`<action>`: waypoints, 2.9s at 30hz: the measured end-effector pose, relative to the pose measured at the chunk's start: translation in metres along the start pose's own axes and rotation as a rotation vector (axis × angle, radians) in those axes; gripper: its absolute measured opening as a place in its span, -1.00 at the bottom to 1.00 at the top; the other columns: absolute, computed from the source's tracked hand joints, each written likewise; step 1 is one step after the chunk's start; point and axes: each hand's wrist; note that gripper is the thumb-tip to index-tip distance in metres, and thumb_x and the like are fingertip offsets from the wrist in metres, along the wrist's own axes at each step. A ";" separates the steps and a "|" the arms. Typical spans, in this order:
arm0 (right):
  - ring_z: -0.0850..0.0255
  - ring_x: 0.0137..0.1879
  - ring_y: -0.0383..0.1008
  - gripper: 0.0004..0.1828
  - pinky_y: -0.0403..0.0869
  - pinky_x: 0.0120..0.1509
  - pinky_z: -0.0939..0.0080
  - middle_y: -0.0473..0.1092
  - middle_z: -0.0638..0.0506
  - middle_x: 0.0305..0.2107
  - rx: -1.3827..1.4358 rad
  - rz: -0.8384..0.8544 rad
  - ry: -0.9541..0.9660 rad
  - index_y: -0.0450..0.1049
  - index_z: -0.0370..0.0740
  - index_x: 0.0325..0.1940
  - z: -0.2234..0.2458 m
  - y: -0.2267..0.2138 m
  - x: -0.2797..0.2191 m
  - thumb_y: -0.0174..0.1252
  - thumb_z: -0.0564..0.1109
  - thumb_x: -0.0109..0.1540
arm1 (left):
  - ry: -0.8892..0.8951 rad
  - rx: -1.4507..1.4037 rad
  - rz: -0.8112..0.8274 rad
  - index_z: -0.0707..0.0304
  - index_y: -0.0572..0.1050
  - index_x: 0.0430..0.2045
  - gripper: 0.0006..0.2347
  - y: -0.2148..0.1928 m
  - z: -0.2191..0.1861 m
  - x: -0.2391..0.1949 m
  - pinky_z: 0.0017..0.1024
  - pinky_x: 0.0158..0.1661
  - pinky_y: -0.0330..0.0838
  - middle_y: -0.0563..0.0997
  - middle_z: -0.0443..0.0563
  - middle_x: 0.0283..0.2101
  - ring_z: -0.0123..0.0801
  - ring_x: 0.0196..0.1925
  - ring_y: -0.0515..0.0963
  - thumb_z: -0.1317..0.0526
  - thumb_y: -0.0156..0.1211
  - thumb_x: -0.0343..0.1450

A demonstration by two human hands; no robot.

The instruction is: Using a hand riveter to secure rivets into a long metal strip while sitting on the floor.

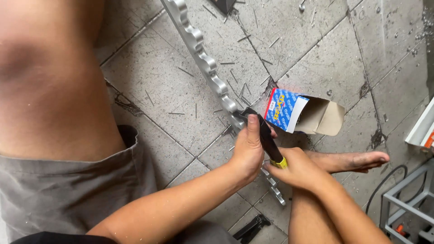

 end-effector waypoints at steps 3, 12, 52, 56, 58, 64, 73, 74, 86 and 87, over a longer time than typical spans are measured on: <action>-0.24 0.08 0.59 -0.52 0.45 0.23 -0.20 0.58 -0.42 -0.17 -0.387 0.306 0.327 0.53 -0.40 0.03 0.064 -0.059 -0.029 0.11 0.04 0.21 | 0.015 0.095 0.022 0.31 0.52 -0.51 -0.39 -0.008 0.008 0.003 -0.46 -0.31 0.51 0.51 0.04 -0.51 -0.35 -0.38 0.55 -0.33 -0.14 0.49; 0.16 -0.31 0.60 -0.73 0.50 -0.14 0.13 0.56 -0.05 -0.58 0.136 -0.068 -0.017 0.59 -0.21 -0.49 -0.035 0.022 -0.003 0.48 0.00 -0.06 | 0.012 0.140 -0.038 0.25 0.51 -0.49 -0.35 -0.004 -0.006 0.001 -0.40 -0.15 0.47 0.52 0.04 -0.42 -0.28 -0.28 0.55 -0.39 -0.28 0.47; 0.12 -0.64 0.45 -0.67 0.37 -0.58 0.26 0.45 -0.21 -0.63 0.934 -0.110 0.332 0.54 -0.64 -0.03 0.060 0.092 -0.123 0.16 -0.29 0.20 | -0.299 0.684 0.251 0.34 0.56 -0.63 -0.55 -0.049 -0.094 -0.005 -0.51 -0.56 0.45 0.59 0.05 -0.60 -0.42 -0.62 0.57 -0.14 0.16 0.38; -0.01 -0.58 0.49 -0.84 0.41 -0.53 0.16 0.43 -0.20 -0.61 1.143 -0.211 0.293 0.46 -0.45 -0.19 0.059 0.150 -0.084 0.18 -0.26 0.21 | -0.251 0.672 0.200 0.36 0.53 -0.72 -0.58 -0.054 -0.094 -0.010 -0.51 -0.58 0.37 0.53 0.02 -0.66 -0.44 -0.65 0.48 -0.09 0.30 0.32; 0.05 -0.52 0.52 -0.81 0.44 -0.44 0.19 0.48 -0.19 -0.57 1.059 -0.153 0.245 0.51 -0.44 -0.20 0.079 0.168 -0.067 0.16 -0.20 0.25 | -0.294 0.613 0.193 0.37 0.55 -0.71 -0.61 -0.055 -0.094 -0.013 -0.52 -0.56 0.38 0.56 0.03 -0.64 -0.46 -0.63 0.48 -0.04 0.33 0.33; 0.19 -0.49 0.52 -0.71 0.49 -0.38 0.27 0.54 -0.12 -0.58 0.780 0.042 0.362 0.54 -0.40 -0.31 0.087 0.100 -0.096 0.17 -0.06 0.29 | -0.351 0.473 0.219 0.47 0.53 -0.69 -0.59 -0.062 -0.082 -0.003 -0.45 -0.54 0.46 0.55 0.14 -0.64 -0.34 -0.62 0.57 -0.02 0.35 0.31; 0.12 -0.27 0.46 -0.55 0.40 -0.16 0.25 0.48 -0.19 -0.30 1.363 -0.224 0.345 0.41 -0.46 0.06 0.084 0.204 -0.039 0.29 -0.19 0.14 | -0.369 0.345 0.126 0.46 0.50 -0.53 -0.60 -0.049 -0.076 -0.008 -0.44 -0.41 0.56 0.55 0.12 -0.54 -0.29 -0.51 0.63 -0.03 0.35 0.29; 0.15 -0.51 0.32 -0.79 0.33 -0.42 0.21 0.35 -0.13 -0.55 1.323 -0.352 0.381 0.37 -0.40 -0.19 0.093 0.206 -0.031 0.20 -0.24 0.18 | -0.364 0.326 0.116 0.45 0.50 -0.54 -0.61 -0.048 -0.077 -0.009 -0.46 -0.42 0.54 0.55 0.10 -0.54 -0.34 -0.53 0.61 -0.02 0.34 0.30; 0.35 -0.10 0.65 -0.39 0.59 -0.06 0.38 0.59 0.10 0.13 0.481 0.151 0.163 0.54 -0.13 0.23 0.114 0.064 -0.105 0.19 -0.05 0.07 | -0.178 0.353 0.404 0.43 0.58 -0.57 -0.64 -0.108 -0.035 0.034 -0.51 -0.43 0.39 0.58 0.05 -0.58 -0.42 -0.58 0.49 -0.02 0.29 0.33; 0.36 -0.11 0.63 -0.38 0.58 -0.09 0.38 0.49 0.18 0.26 0.494 0.060 0.142 0.52 -0.13 0.25 0.119 0.074 -0.105 0.24 -0.03 0.07 | -0.200 0.322 0.423 0.37 0.56 -0.59 -0.58 -0.109 -0.033 0.035 -0.48 -0.41 0.44 0.58 0.04 -0.59 -0.39 -0.60 0.53 -0.12 0.30 0.30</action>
Point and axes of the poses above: each hand's wrist, its own x-axis towards the middle knuckle, its own y-axis out of the palm, z = x × y
